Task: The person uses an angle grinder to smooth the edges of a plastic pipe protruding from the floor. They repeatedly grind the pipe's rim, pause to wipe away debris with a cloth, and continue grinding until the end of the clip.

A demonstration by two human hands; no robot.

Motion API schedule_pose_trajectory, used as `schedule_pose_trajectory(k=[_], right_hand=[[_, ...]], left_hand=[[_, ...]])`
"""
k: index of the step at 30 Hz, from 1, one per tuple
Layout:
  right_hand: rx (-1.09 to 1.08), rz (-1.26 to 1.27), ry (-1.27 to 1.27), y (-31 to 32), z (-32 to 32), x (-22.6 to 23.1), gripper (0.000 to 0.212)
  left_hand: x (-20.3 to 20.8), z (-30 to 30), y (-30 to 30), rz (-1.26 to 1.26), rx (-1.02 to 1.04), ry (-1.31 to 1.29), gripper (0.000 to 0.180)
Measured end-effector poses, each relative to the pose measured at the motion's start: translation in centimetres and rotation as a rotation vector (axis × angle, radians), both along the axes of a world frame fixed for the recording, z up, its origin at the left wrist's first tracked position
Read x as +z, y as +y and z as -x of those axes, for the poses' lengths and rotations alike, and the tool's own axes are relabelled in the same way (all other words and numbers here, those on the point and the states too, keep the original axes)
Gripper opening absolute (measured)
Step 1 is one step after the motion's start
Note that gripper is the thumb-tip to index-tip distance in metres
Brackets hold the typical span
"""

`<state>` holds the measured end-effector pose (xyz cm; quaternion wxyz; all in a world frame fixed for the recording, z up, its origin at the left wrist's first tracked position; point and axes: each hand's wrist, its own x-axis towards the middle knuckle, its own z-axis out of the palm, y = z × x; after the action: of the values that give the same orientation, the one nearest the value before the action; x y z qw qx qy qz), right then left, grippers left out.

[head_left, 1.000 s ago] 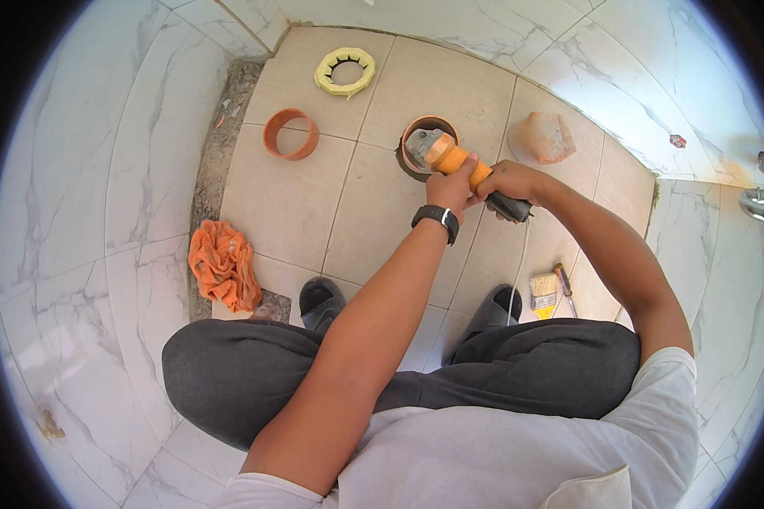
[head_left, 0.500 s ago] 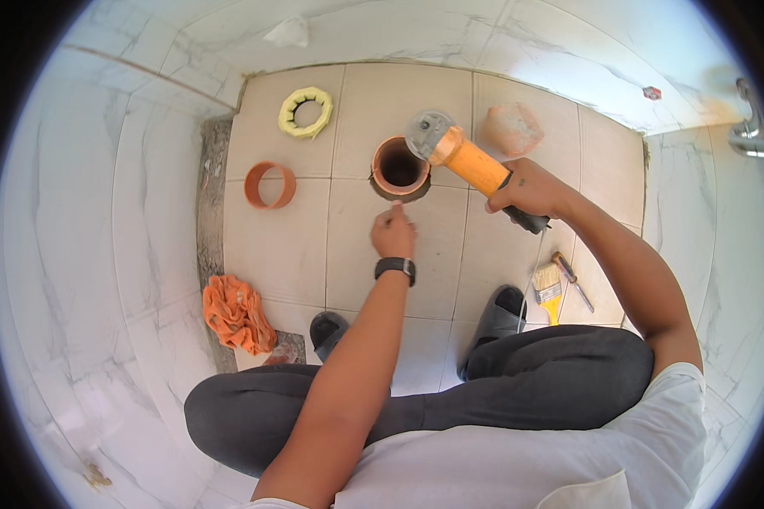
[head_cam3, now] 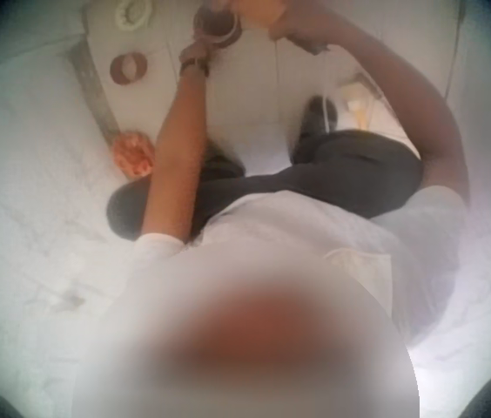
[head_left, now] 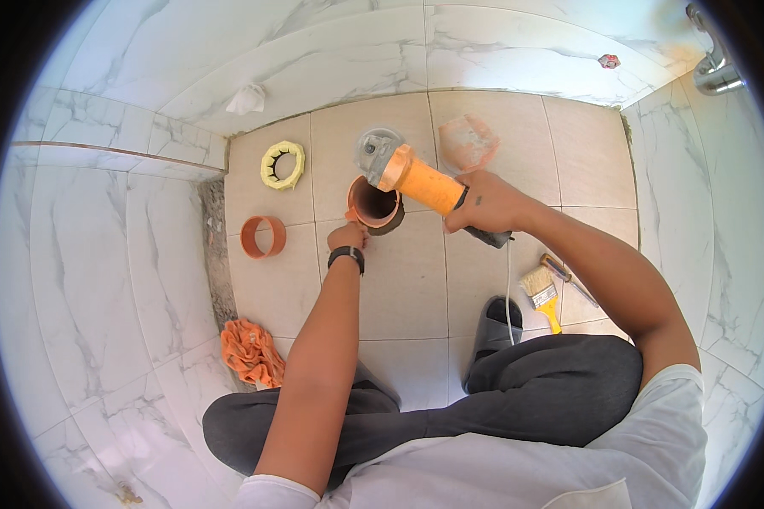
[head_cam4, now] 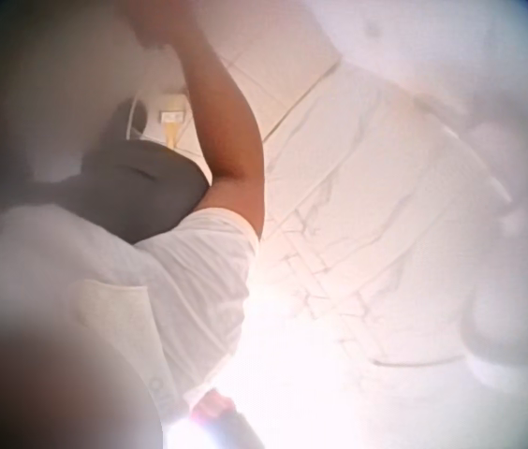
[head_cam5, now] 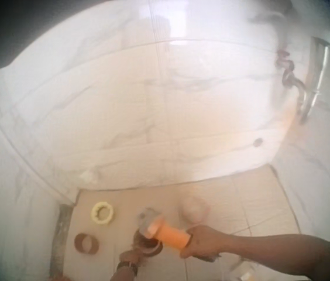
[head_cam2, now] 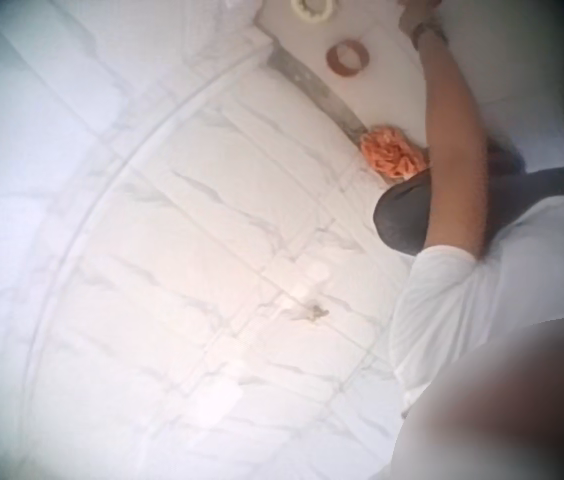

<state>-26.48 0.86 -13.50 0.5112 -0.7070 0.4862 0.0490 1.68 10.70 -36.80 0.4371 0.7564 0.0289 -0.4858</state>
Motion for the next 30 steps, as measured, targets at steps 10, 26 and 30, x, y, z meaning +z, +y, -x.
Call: schedule_pose_trajectory(k=[10,26,30], right_hand=[[-0.016,-0.023,-0.040,0.3,0.3,-0.6,0.053],[-0.038,-0.090,-0.013,0.1,-0.7,-1.7,0.055],[-0.044,-0.055,0.033,0.1,-0.4,-1.7,0.056]], left_hand=[[-1.3,-4.5,-0.7,0.244,0.502,1.035,0.016],[0.7,-2.2,0.1,-0.071,-0.298,-0.053,0.019],[2.3,-4.0,0.1,-0.173,-1.070,-0.975,0.033]])
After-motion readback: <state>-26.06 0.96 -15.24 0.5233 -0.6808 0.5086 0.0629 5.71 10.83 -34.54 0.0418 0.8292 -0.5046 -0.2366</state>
